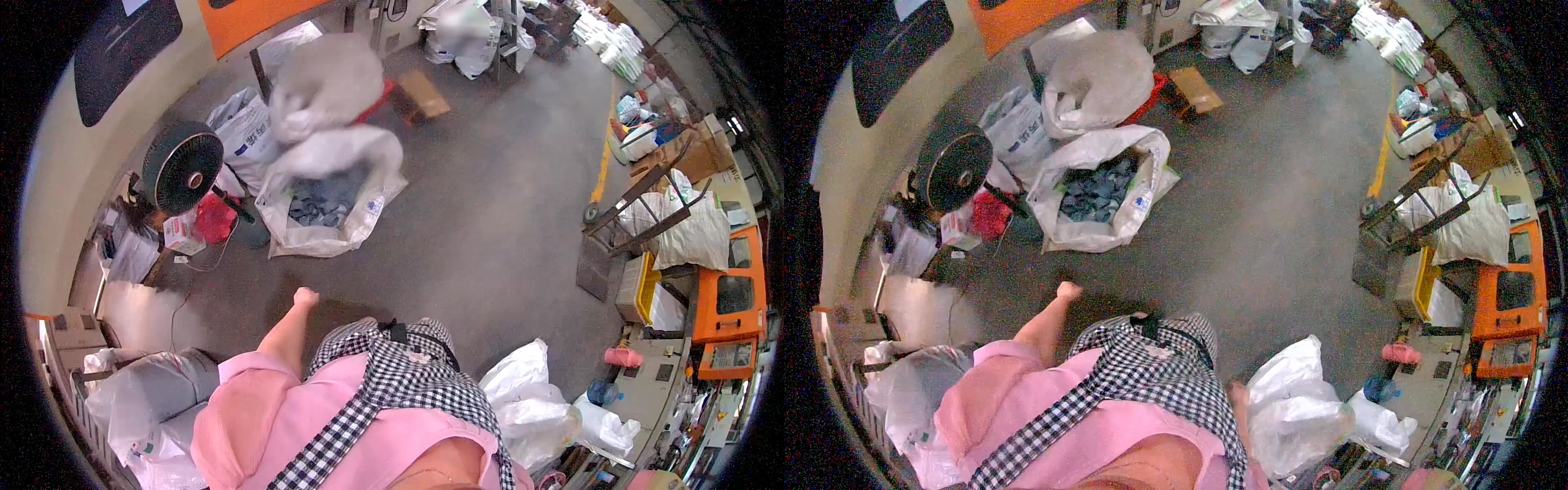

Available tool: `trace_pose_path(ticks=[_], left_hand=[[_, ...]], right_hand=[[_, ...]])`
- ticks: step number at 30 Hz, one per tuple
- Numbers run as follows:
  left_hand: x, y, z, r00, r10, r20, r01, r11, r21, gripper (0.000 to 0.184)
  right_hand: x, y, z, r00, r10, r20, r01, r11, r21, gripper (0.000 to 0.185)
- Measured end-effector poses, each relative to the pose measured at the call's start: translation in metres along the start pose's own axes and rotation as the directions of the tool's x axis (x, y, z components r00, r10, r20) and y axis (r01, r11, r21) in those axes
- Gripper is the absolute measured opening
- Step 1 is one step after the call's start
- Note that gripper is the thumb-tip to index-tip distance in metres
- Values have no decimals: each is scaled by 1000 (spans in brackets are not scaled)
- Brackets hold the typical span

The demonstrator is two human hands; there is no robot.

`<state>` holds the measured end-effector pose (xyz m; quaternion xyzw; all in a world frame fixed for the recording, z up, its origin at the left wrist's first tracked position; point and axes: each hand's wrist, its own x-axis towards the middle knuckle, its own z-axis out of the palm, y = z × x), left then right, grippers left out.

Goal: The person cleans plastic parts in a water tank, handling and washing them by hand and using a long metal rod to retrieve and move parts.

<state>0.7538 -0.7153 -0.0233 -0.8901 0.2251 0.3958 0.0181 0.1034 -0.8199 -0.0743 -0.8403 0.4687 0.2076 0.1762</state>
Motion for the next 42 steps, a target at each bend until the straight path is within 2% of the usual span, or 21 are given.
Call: trace_pose_path(ticks=[1, 2, 3, 5, 8, 11, 13, 15, 16, 18, 19, 20, 21, 22, 25, 27, 30, 34, 37, 39, 42], left_hand=[[-15, 8, -10, 999, 11, -44, -12, 1000, -24, 33], [-9, 8, -8, 999, 18, -50, -19, 1000, -24, 33], [-1, 6, -3, 998, 27, -60, -28, 999, -16, 33], [7, 6, 2, 996, 40, -73, -41, 999, -9, 33], [4, 7, 2, 1000, 21, 17, -16, 978, -210, 34], [18, 3, 16, 994, 86, 64, -86, 996, -5, 36], [29, -5, 28, 960, 274, 57, -279, 947, 161, 37], [17, 3, 19, 955, 271, 120, -292, 928, 230, 36], [10, 6, 13, 949, 257, 184, -303, 906, 295, 35], [0, 6, 9, 970, 215, 117, -233, 956, 180, 31], [-3, 7, 6, 966, 220, 135, -250, 925, 285, 29], [-6, 9, 3, 963, 223, 152, -265, 884, 384, 28], [-6, 10, 0, 983, 128, 132, -145, 981, 130, 25], [-6, 10, -1, 983, 133, 129, -150, 980, 134, 25], [-10, 13, -8, 979, 138, 148, -161, 974, 158, 28], [-17, 17, -9, 995, -6, 99, 22, 986, -166, 30], [-20, 19, -7, 999, 33, -1, -33, 978, -208, 33], [-14, 19, -3, 997, 64, 52, -56, 988, -143, 35], [-13, 17, 1, 992, 120, -29, -123, 987, -107, 38], [-8, 17, 2, 995, 77, 65, -73, 996, -58, 39], [0, 9, 8, 981, 187, 46, -192, 967, 167, 39]], right_hand=[[-8, -15, -23, 955, 287, 69, -294, 899, 326, 25], [-10, -26, -38, 832, 506, 226, -532, 616, 582, 25], [-11, -31, -43, 785, 569, 243, -575, 524, 628, 25], [-9, -35, -47, 790, 577, 208, -559, 537, 632, 25], [-8, -34, -37, 785, 590, 190, -552, 526, 647, 24], [-8, -30, -26, 780, 594, 196, -541, 482, 690, 24], [-9, -28, -18, 776, 591, 222, -524, 408, 747, 24], [-13, -32, -27, 756, 613, 230, -543, 391, 743, 24], [-17, -36, -35, 744, 636, 207, -580, 458, 674, 25], [-22, -41, -46, 714, 688, 130, -670, 617, 413, 28], [-20, -42, -42, 709, 693, 130, -672, 610, 420, 28], [-15, -36, -27, 687, 669, 284, -681, 456, 573, 31], [-9, -28, -9, 647, 628, 432, -698, 262, 666, 33], [-9, -23, -1, 643, 621, 450, -682, 197, 704, 33], [-10, -23, -7, 712, 650, 266, -636, 436, 636, 31], [-9, -26, -10, 740, 636, 216, -613, 508, 605, 31], [-14, -24, -10, 777, 610, 156, -580, 597, 554, 29], [-13, -16, 5, 852, 520, 71, -493, 746, 447, 28], [-8, 2, 49, 956, 287, -56, -266, 934, 240, 27], [-1, 25, 97, 982, 42, -183, -37, 999, 30, 27], [-10, -2, 48, 935, 353, -10, -336, 898, 285, 27]])
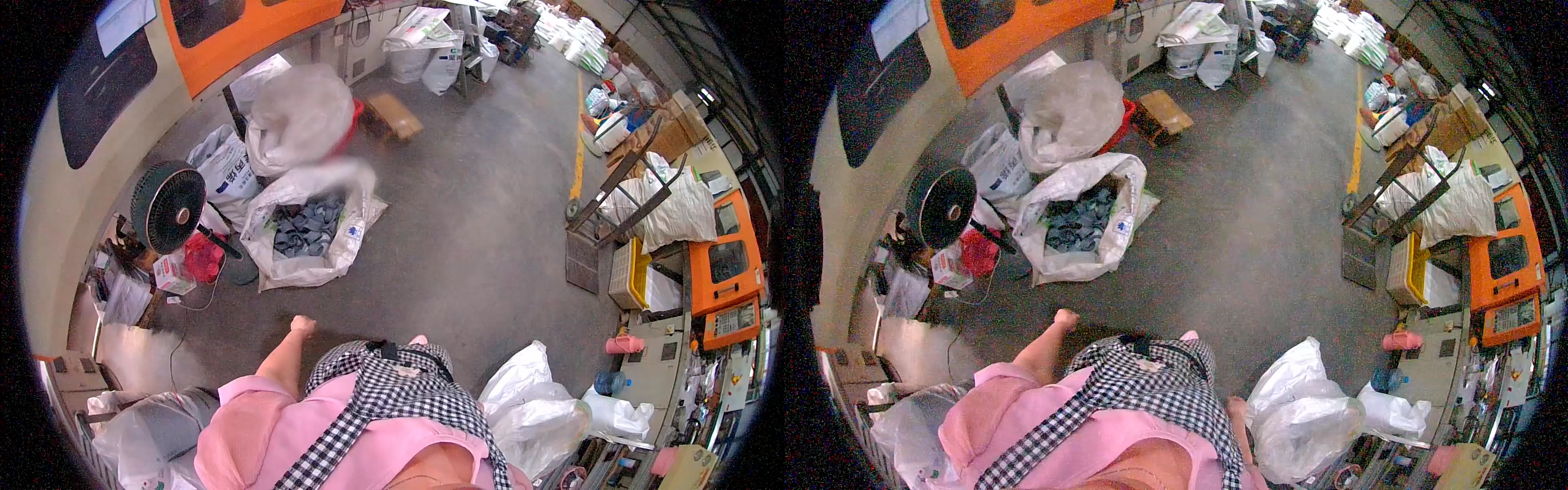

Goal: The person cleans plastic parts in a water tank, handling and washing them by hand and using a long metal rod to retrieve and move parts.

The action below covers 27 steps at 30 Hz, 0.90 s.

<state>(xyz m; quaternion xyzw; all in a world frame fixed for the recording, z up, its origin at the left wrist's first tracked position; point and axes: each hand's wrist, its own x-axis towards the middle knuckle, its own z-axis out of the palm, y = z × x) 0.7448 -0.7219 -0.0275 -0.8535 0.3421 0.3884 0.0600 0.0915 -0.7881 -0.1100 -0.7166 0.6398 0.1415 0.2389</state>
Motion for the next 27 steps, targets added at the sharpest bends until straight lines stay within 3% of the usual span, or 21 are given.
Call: trace_pose_path(ticks=[1, 3, 8, 10, 11, 12, 14, 16, 17, 20, 21, 22, 23, 24, 25, 26, 27], left_hand=[[-8, 3, -8, 1000, 2, 0, -2, 1000, 1, 39], [-34, 16, -34, 982, -112, 155, 144, 966, -213, 34], [14, -11, 6, 999, -45, 12, 46, 996, -79, 28], [17, -9, 4, 998, -61, 19, 62, 998, -31, 28], [7, -7, 0, 992, -124, -33, 118, 983, -140, 30], [3, -5, -3, 978, -191, -78, 166, 954, -249, 32], [10, -6, -5, 981, -195, -9, 188, 956, -225, 33], [18, -10, -3, 979, -195, 57, 202, 960, -194, 34], [20, -12, -1, 987, -162, -2, 161, 980, -120, 33], [67, -39, 53, 988, -9, -156, 5, 1000, -29, 28], [70, -39, 51, 968, 236, 82, -245, 841, 483, 24], [27, -17, 6, 957, 281, 67, -284, 874, 395, 22], [89, -55, 68, 853, 453, -258, -381, 880, 284, 22], [95, -51, 58, 975, 223, 9, -221, 959, 179, 24], [90, -55, 47, 906, 382, 181, -415, 724, 551, 29], [83, -42, 34, 872, 480, 97, -477, 790, 386, 30], [77, -30, 22, 822, 569, 11, -558, 801, 216, 32]], right_hand=[[-4, -12, -15, 993, 117, 19, -118, 990, 80, 26], [-9, -29, -34, 954, 293, 57, -298, 931, 211, 26], [-16, -55, -52, 843, 524, 120, -524, 752, 401, 26], [-19, -63, -65, 924, 376, 75, -383, 898, 215, 26], [-23, -70, -76, 953, 295, 66, -301, 947, 115, 27], [-31, -83, -94, 952, 299, 62, -304, 945, 120, 27], [-54, -123, -135, 916, 380, 128, -397, 816, 420, 28], [-24, -81, -75, 919, 392, 36, -380, 858, 346, 30], [-9, -59, -43, 918, 397, -9, -376, 875, 306, 30], [-34, -85, -89, 935, 352, 52, -355, 912, 205, 33], [-48, -110, -122, 991, 76, 110, -41, 955, -295, 35], [-41, -102, -108, 973, 224, 58, -218, 971, -94, 29], [-36, -92, -92, 926, 377, 35, -378, 918, 122, 26], [-45, -97, -92, 925, 380, 12, -376, 909, 180, 26], [-49, -100, -95, 921, 389, -17, -374, 896, 241, 26], [-46, -99, -81, 843, 537, -43, -461, 760, 458, 28], [-57, -110, -97, 885, 465, 23, -451, 847, 282, 30]])
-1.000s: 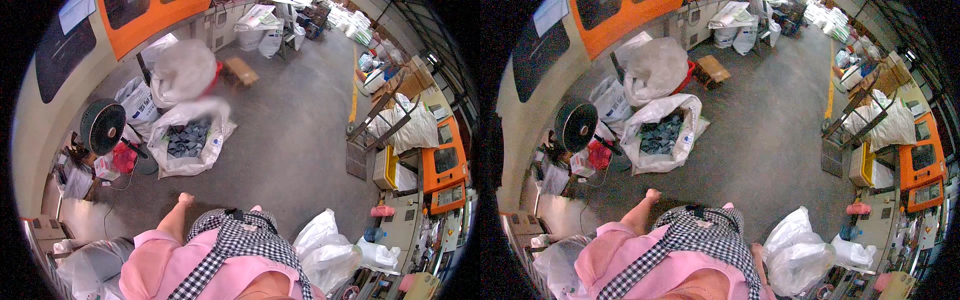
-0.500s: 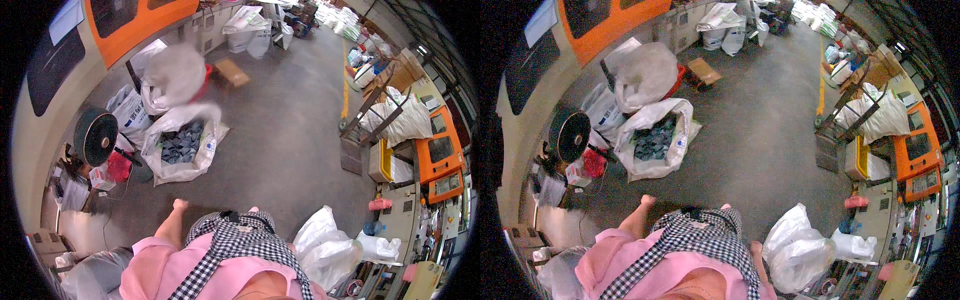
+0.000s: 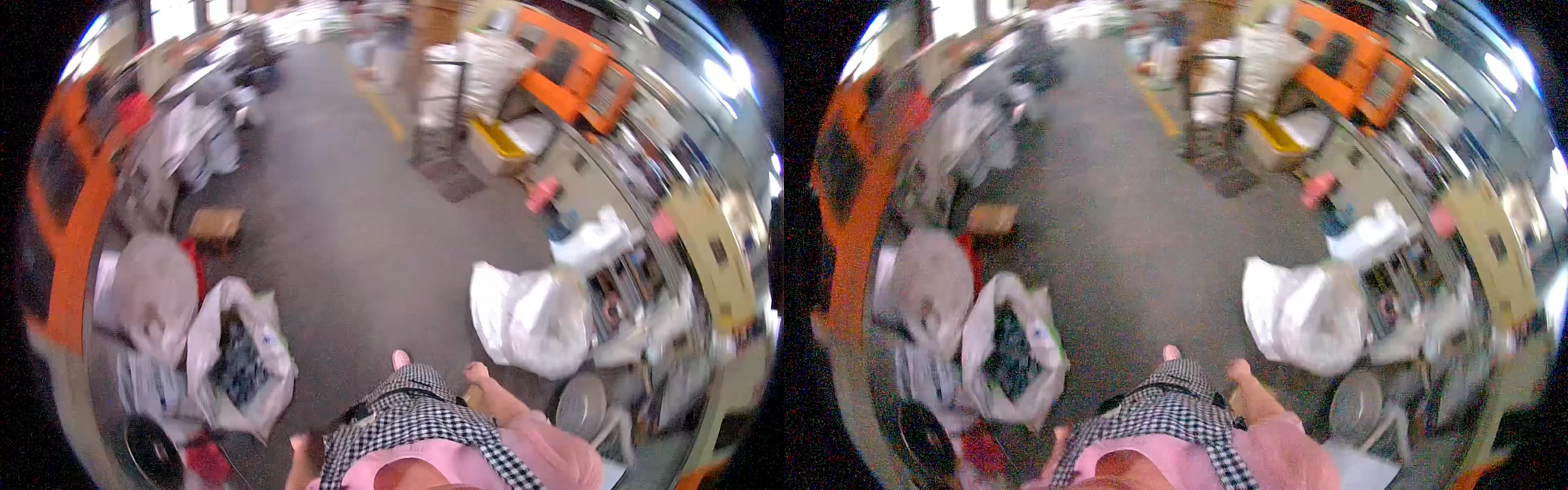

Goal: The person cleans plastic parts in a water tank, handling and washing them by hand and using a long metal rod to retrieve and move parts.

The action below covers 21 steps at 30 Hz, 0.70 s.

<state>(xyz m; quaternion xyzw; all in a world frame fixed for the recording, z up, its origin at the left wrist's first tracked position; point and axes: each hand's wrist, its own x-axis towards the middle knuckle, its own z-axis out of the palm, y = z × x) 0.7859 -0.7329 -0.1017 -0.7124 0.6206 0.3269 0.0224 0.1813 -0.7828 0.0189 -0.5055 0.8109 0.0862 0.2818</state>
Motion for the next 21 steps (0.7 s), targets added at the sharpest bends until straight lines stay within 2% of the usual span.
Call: trace_pose_path(ticks=[1, 3, 5, 7, 9, 10, 11, 13, 16, 19, 21], left_hand=[[3, 4, 0, 988, -9, 154, -27, 974, 224, 29], [12, -4, 1, 915, -143, 379, -131, 781, 611, 25], [42, -2, -10, 914, -101, 392, -200, 729, 655, 25], [55, 6, -9, 930, -98, 355, -203, 668, 716, 25], [66, 7, -19, 939, -109, 326, -191, 622, 760, 25], [70, 8, -25, 972, -54, 228, -75, 851, 520, 27], [74, 12, -29, 987, -45, 155, -25, 906, 422, 26], [87, 33, -42, 995, -66, 71, 33, 921, 388, 24], [90, 66, -53, 999, -33, -2, 31, 905, 424, 22], [82, 99, -55, 999, 19, -38, 4, 849, 528, 19], [77, 116, -57, 996, 71, -51, -26, 797, 604, 17]], right_hand=[[-8, -1, 1, 997, 69, -18, -68, 996, 58, 30], [-25, 1, 4, 1000, -13, -13, 14, 1000, 18, 32], [-37, 1, 9, 998, 62, -12, -62, 997, 44, 32], [-53, 27, 30, 996, 92, -18, -90, 993, 81, 32], [-61, 38, 46, 984, 154, 93, -163, 982, 98, 34], [-73, 37, 44, 983, 163, 86, -173, 978, 119, 34], [-87, 36, 43, 985, 137, 107, -142, 989, 39, 34], [-105, 25, 35, 985, 125, 118, -124, 992, -20, 34], [-130, 35, 36, 961, 218, 172, -242, 961, 135, 37], [-155, 49, 44, 935, 333, 119, -353, 896, 268, 41], [-167, 55, 65, 906, 424, -15, -385, 835, 392, 45]])
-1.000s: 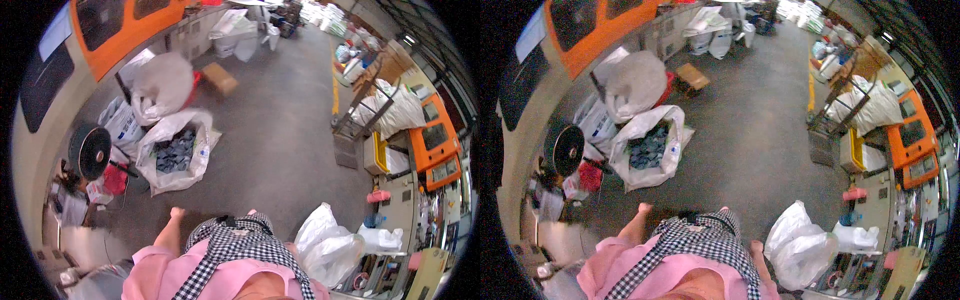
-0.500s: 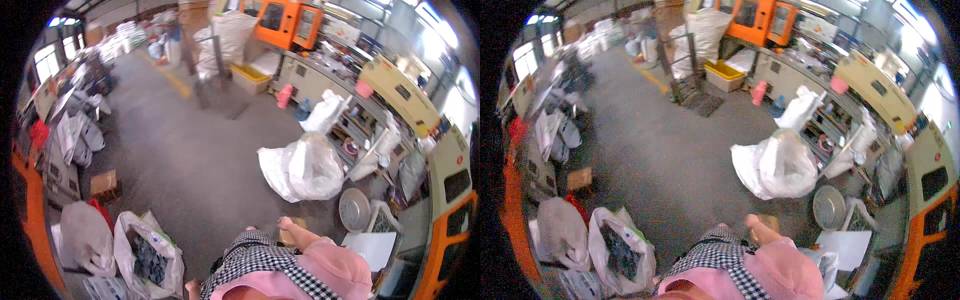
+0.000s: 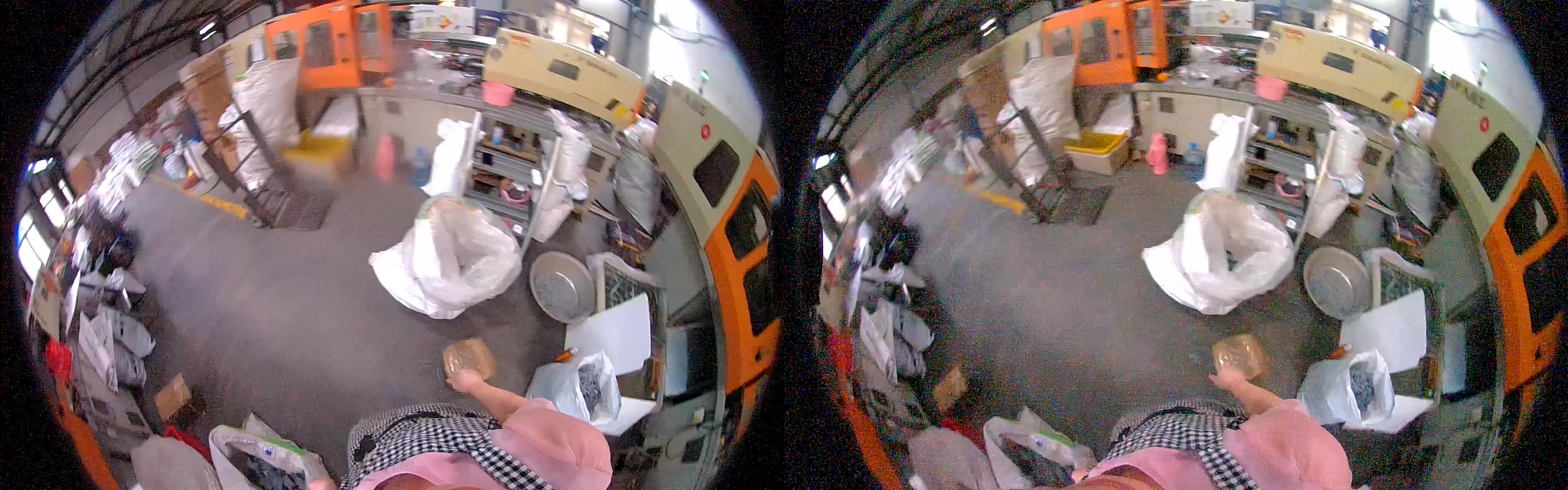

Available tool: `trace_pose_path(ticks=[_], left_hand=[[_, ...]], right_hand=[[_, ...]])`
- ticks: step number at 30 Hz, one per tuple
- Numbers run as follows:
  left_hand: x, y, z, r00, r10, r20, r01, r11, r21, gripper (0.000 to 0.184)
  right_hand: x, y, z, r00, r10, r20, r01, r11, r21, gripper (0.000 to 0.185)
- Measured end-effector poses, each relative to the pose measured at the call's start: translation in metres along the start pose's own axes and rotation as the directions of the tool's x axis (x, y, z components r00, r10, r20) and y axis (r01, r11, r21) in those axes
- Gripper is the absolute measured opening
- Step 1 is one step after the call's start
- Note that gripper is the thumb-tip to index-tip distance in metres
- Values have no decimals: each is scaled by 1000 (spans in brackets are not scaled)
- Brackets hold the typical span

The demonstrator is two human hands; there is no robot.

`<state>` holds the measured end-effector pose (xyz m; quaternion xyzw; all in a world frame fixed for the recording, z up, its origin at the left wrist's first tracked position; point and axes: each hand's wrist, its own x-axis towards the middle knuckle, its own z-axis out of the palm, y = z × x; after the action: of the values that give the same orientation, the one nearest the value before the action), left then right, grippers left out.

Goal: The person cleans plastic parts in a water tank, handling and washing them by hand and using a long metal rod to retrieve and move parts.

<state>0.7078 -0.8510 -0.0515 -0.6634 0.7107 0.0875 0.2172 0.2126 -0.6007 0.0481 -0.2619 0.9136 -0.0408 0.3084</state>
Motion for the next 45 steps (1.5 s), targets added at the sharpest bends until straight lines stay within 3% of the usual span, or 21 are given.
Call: trace_pose_path(ticks=[4, 6, 7, 8, 10, 11, 13, 15, 17, 18, 20, 22, 23, 25, 28, 29, 32, 33, 36, 40, 45], left_hand=[[-19, 36, -15, 985, 96, -143, -80, 991, 110, 13], [-28, 63, -22, 961, 128, -243, -117, 991, 57, 11], [-37, 80, -30, 949, 128, -288, -137, 991, -12, 11], [-52, 104, -47, 940, 118, -321, -166, 978, -126, 6], [-83, 153, -77, 894, 162, -418, -274, 935, -224, 6], [-96, 172, -88, 852, 212, -479, -345, 915, -208, 9], [-99, 201, -93, 840, 332, -428, -444, 875, -191, 6], [-109, 225, -107, 808, 458, -371, -545, 819, -176, 12], [-129, 251, -132, 892, 398, -213, -441, 870, -220, 11], [-140, 263, -145, 871, 441, -217, -482, 854, -198, 11], [-154, 285, -171, 924, 370, -91, -380, 913, -148, 28], [43, 315, -60, 747, 621, 237, -419, 717, -558, 51], [34, 334, -85, 691, 604, 397, -653, 757, -14, 58], [32, 386, -108, 661, 551, 511, -745, 396, 537, 65], [47, 449, -115, 472, 646, 600, -821, 76, 565, 61], [44, 457, -112, 480, 764, 431, -830, 235, 506, 53], [24, 486, -98, 483, 849, 213, -832, 369, 416, 45], [13, 491, -96, 482, 854, 197, -827, 369, 424, 45], [-27, 500, -94, 418, 862, 285, -879, 305, 367, 44], [-70, 502, -99, 310, 851, 423, -942, 215, 258, 43], [-57, 509, -74, 207, 912, 355, -973, 155, 171, 48]], right_hand=[[-46, 58, -2, 990, 110, 90, -121, 984, 128, 49], [-65, 103, 14, 937, 322, 137, -347, 905, 245, 47], [-72, 137, 39, 986, 115, 120, -125, 989, 76, 44], [-87, 164, 53, 983, 136, 125, -147, 985, 87, 44], [-113, 206, 68, 855, 392, 338, -484, 837, 255, 40], [-131, 227, 74, 849, 404, 340, -499, 824, 267, 40], [-164, 260, 90, 936, 106, 336, -113, 994, 2, 37], [-211, 256, 75, 927, 248, 282, -278, 958, 72, 36], [-228, 275, 112, 873, 455, 175, -484, 850, 205, 41], [-239, 272, 118, 858, 483, 174, -512, 825, 237, 41], [-264, 259, 126, 594, 803, 56, -644, 432, 632, 50], [-277, 239, 151, 462, 885, 61, -598, 260, 758, 58], [-274, 236, 185, 338, 925, 173, -587, 64, 807, 58], [-292, 199, 214, 127, 936, 327, -541, -211, 814, 54], [-333, 118, 199, 26, 863, 504, -595, -392, 702, 48], [-334, 104, 226, -15, 835, 550, -581, -455, 675, 42], [-345, 68, 274, 18, 741, 671, -574, -542, 614, 40], [-355, 54, 275, 139, 816, 561, -681, -333, 653, 41], [-367, 15, 279, -70, 811, 581, -565, -512, 647, 41], [-374, -17, 297, -15, 759, 650, -544, -552, 632, 43], [-363, -42, 326, -147, 731, 666, -484, -640, 596, 42]])
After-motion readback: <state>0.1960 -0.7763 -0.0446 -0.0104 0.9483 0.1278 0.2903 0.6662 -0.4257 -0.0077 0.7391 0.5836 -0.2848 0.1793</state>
